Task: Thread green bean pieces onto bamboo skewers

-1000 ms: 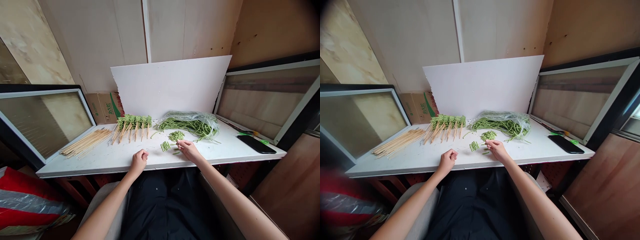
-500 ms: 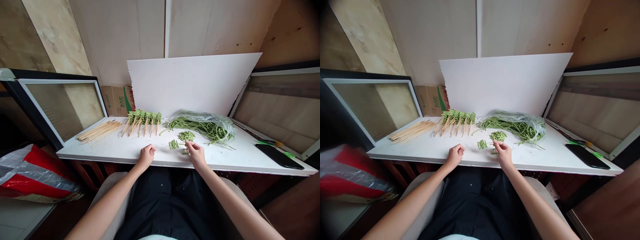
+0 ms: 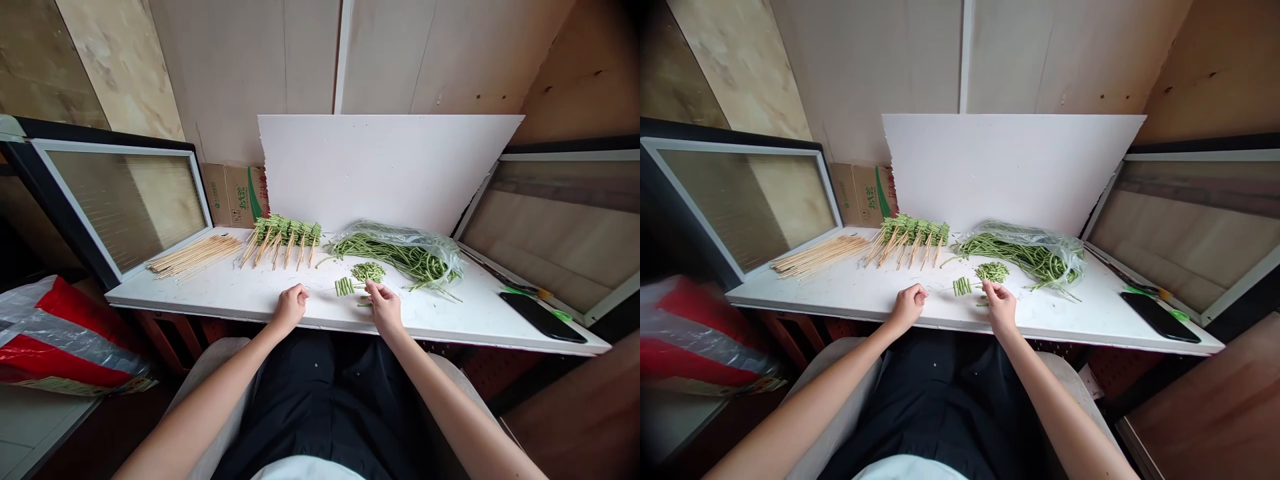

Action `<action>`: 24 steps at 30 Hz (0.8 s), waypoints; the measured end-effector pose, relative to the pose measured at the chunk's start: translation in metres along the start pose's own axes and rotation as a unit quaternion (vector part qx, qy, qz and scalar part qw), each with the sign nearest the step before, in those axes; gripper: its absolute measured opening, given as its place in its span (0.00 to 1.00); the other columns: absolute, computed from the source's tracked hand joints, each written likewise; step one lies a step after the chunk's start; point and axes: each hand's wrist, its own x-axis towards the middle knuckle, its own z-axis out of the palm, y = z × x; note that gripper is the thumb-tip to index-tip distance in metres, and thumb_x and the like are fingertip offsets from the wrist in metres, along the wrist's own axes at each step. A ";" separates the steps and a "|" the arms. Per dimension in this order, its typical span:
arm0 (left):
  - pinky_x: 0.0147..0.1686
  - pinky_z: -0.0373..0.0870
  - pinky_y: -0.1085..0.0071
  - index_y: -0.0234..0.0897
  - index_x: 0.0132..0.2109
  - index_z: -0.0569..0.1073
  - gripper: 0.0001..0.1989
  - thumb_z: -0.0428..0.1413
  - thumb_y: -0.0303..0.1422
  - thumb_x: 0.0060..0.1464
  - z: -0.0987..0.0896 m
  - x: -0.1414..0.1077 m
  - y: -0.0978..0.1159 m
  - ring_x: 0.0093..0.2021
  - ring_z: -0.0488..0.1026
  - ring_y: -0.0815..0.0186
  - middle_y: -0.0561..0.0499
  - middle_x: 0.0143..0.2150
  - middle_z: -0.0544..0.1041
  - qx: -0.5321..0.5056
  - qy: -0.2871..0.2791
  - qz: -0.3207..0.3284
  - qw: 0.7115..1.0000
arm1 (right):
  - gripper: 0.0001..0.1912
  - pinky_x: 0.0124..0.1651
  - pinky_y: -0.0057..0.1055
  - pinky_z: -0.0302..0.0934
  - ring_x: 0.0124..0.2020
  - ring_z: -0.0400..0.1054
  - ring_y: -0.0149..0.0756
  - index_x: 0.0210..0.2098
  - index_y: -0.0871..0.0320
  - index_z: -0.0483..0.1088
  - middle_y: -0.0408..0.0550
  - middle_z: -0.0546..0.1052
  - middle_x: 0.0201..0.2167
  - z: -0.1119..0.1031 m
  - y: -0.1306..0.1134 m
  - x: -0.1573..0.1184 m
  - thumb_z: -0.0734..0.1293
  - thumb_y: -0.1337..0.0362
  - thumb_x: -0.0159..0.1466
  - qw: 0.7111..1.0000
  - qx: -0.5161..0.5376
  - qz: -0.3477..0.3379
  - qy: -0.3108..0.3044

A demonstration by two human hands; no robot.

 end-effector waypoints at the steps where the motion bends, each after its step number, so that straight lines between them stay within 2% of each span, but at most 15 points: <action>1: 0.35 0.69 0.71 0.39 0.34 0.76 0.11 0.52 0.20 0.58 0.001 0.000 0.001 0.32 0.76 0.63 0.51 0.29 0.79 0.002 0.001 -0.003 1.000 | 0.27 0.35 0.36 0.66 0.38 0.76 0.46 0.34 0.56 0.81 0.52 0.83 0.34 0.000 0.000 0.000 0.80 0.39 0.52 1.000 -0.001 0.000 0.001; 8: 0.35 0.69 0.70 0.38 0.35 0.77 0.13 0.52 0.17 0.55 0.004 0.001 0.003 0.33 0.77 0.62 0.50 0.30 0.80 0.017 0.007 -0.021 1.000 | 0.25 0.38 0.36 0.67 0.40 0.75 0.45 0.34 0.56 0.81 0.51 0.83 0.35 0.000 -0.005 -0.002 0.80 0.40 0.52 1.000 0.008 0.012 -0.008; 11: 0.35 0.70 0.70 0.38 0.35 0.78 0.14 0.51 0.17 0.55 0.004 0.002 0.003 0.32 0.77 0.62 0.51 0.30 0.80 0.021 0.008 -0.028 0.999 | 0.25 0.42 0.37 0.67 0.43 0.76 0.46 0.35 0.56 0.82 0.52 0.83 0.37 0.001 -0.006 -0.002 0.79 0.41 0.54 1.000 -0.010 0.003 -0.003; 14: 0.37 0.70 0.70 0.38 0.34 0.78 0.15 0.51 0.16 0.55 0.002 0.002 0.004 0.32 0.76 0.63 0.51 0.29 0.80 0.022 -0.006 -0.020 1.000 | 0.25 0.47 0.38 0.67 0.45 0.76 0.47 0.37 0.56 0.82 0.52 0.84 0.39 0.001 -0.005 0.000 0.79 0.41 0.55 1.000 -0.025 -0.005 0.009; 24: 0.32 0.65 0.71 0.39 0.34 0.75 0.17 0.48 0.15 0.50 -0.001 0.000 0.006 0.31 0.73 0.63 0.51 0.32 0.79 0.032 -0.047 -0.010 0.998 | 0.22 0.49 0.38 0.67 0.49 0.77 0.48 0.40 0.54 0.83 0.51 0.85 0.43 0.003 -0.012 -0.001 0.79 0.44 0.56 0.999 -0.036 -0.023 0.013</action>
